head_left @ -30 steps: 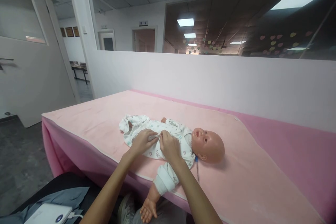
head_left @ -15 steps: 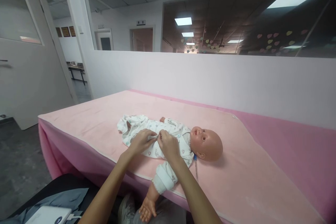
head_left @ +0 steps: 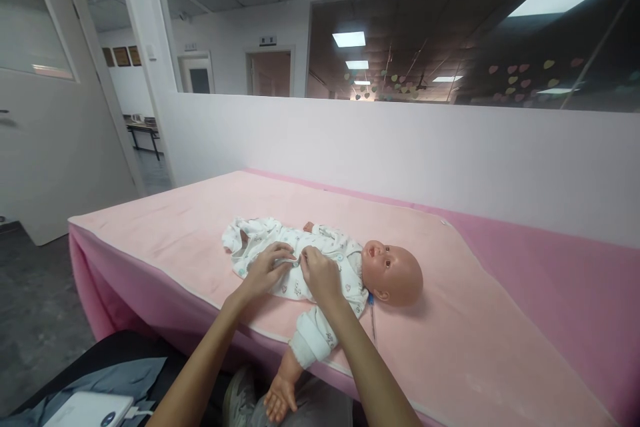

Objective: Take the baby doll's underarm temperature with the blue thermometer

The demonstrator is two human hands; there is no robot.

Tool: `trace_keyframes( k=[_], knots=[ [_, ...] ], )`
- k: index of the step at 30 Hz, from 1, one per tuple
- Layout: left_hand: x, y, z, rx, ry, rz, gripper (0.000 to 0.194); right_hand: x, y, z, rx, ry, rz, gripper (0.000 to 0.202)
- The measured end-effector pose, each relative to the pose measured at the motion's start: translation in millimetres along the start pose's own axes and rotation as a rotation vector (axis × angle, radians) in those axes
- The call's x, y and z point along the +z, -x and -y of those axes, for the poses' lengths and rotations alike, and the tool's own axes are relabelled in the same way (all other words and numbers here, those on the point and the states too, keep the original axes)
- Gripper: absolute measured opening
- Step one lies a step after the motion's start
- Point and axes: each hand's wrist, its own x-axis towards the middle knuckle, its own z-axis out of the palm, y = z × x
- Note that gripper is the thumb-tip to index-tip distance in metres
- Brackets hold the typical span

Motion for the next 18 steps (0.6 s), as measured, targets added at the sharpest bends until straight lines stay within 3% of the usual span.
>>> trace_keyframes(
  k=[3,8,14,18],
  knots=[
    [2.4,0,-5,-0.034,0.037,-0.027,0.021,0,1,0,0.002,0.003,-0.018,0.013],
    [8.8,1,-9,-0.028,-0.069,-0.291,0.020,1,2,-1,0.014,0.003,-0.055,0.014],
    [13.6,-5,-1,-0.031,-0.252,-0.158,0.017,-1,2,3,0.032,0.006,-0.047,0.017],
    [11.1,12,-12,-0.040,-0.326,-0.205,0.028,-5,14,-2,0.083,-0.079,-0.056,0.024]
  ],
)
